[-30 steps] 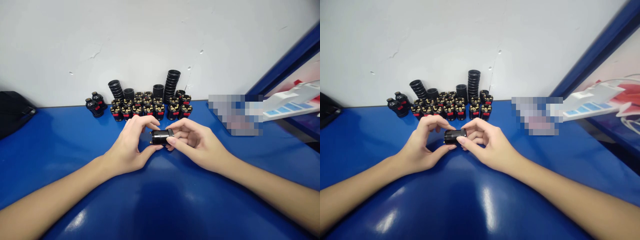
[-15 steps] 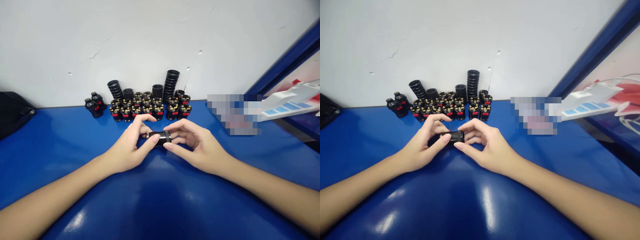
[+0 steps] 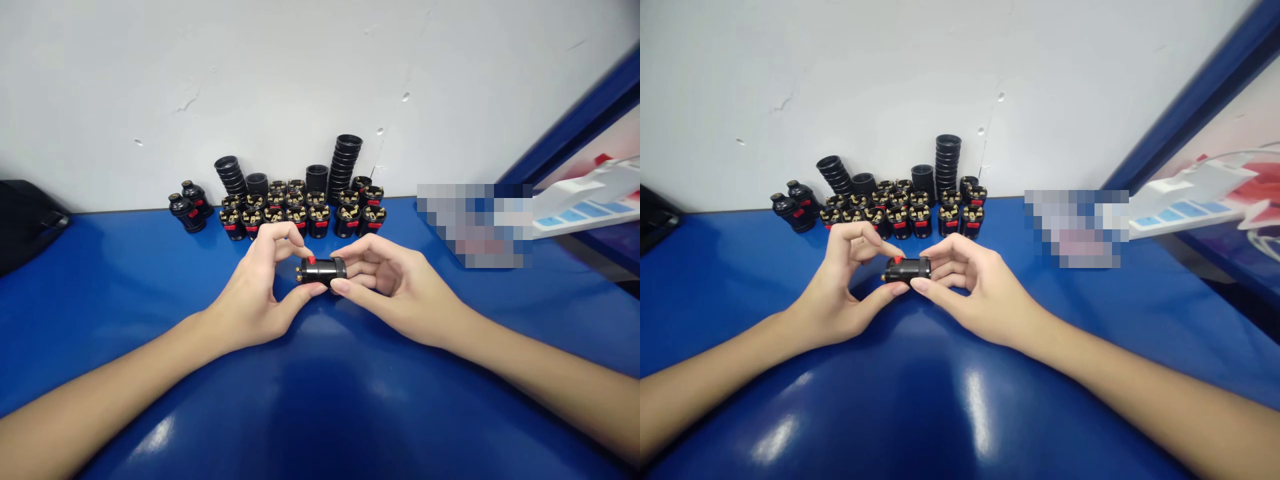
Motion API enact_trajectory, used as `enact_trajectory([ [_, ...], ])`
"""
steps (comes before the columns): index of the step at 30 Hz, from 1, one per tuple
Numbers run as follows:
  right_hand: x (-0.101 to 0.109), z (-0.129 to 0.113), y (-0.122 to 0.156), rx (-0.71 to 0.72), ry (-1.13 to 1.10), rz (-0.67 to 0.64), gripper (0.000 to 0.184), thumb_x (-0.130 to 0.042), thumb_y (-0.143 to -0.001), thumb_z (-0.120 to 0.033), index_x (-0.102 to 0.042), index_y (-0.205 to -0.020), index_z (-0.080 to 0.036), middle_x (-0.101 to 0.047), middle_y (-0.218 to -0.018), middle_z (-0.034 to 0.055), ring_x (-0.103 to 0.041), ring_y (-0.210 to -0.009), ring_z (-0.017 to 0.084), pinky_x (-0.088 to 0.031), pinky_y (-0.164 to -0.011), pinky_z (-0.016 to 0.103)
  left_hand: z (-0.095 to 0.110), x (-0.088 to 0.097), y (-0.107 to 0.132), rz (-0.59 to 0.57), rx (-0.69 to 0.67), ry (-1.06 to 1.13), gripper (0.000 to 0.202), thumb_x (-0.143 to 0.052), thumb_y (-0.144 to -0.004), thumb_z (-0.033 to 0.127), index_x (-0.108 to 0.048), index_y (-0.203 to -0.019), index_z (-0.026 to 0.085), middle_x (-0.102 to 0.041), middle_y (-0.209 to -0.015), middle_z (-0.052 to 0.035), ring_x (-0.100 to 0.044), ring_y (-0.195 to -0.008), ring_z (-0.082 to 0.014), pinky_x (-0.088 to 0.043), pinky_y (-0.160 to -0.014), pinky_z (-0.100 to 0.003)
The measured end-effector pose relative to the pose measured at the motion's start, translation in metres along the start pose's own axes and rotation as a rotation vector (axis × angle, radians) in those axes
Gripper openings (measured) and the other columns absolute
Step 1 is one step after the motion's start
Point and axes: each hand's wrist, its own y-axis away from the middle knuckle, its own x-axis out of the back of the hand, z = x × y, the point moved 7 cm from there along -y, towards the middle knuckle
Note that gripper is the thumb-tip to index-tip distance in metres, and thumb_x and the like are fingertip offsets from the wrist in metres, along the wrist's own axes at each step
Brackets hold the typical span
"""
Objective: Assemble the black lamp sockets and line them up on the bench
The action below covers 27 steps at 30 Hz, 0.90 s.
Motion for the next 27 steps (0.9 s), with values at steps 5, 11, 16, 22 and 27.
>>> enact_trajectory([
  [5,0.000,-0.002,0.001,0.011,0.031,0.003,0.032,-0.084,-0.092,-0.034,-0.066,-0.112,-0.019,-0.078,-0.096,0.0058,-0.080,-0.083,0.018,-0.070,-0.084,0.033,0.002,0.002,0.003,0.031,-0.084,-0.103,0.048,-0.075,-0.097,0.023,-0.037,-0.127,0.027,-0.066,-0.116,-0.0094,-0.074,-0.106,-0.0263,-0.061,-0.097,-0.054],
  [11,0.001,-0.005,0.001,0.111,0.093,0.008,0.030,-0.082,-0.094,-0.032,-0.064,-0.115,-0.022,-0.078,-0.112,0.0059,-0.083,-0.095,0.019,-0.070,-0.093,0.035,0.005,0.004,0.001,0.055,-0.215,-0.162,0.056,-0.080,-0.095,0.021,-0.039,-0.132,0.027,-0.068,-0.115,-0.0081,-0.074,-0.099,-0.0228,-0.063,-0.087,-0.043],
  [16,0.000,-0.008,0.002,0.183,0.281,-0.031,0.026,-0.079,-0.097,-0.032,-0.064,-0.117,-0.024,-0.079,-0.119,0.0045,-0.080,-0.112,0.022,-0.065,-0.105,0.040,0.003,0.002,-0.002,0.052,-0.219,-0.003,0.071,-0.082,-0.093,0.013,-0.035,-0.145,0.029,-0.068,-0.120,-0.0060,-0.074,-0.109,-0.0189,-0.062,-0.091,-0.033],
  [22,0.000,-0.013,0.002,0.269,0.662,-0.006,0.028,-0.079,-0.095,-0.028,-0.069,-0.121,-0.023,-0.079,-0.115,0.0057,-0.077,-0.108,0.027,-0.063,-0.096,0.044,0.003,0.001,-0.001,0.032,-0.203,0.074,0.068,-0.080,-0.095,0.015,-0.039,-0.147,0.028,-0.067,-0.127,-0.0078,-0.071,-0.104,-0.0166,-0.062,-0.095,-0.035],
  [27,-0.003,-0.012,0.001,0.293,0.662,-0.055,0.029,-0.081,-0.094,-0.027,-0.070,-0.120,-0.023,-0.077,-0.118,0.0071,-0.073,-0.112,0.026,-0.060,-0.099,0.043,0.013,0.022,-0.016,0.037,-0.148,-0.307,0.030,-0.066,-0.105,0.025,-0.058,-0.133,0.022,-0.069,-0.121,-0.0078,-0.069,-0.104,-0.0193,-0.059,-0.096,-0.037],
])
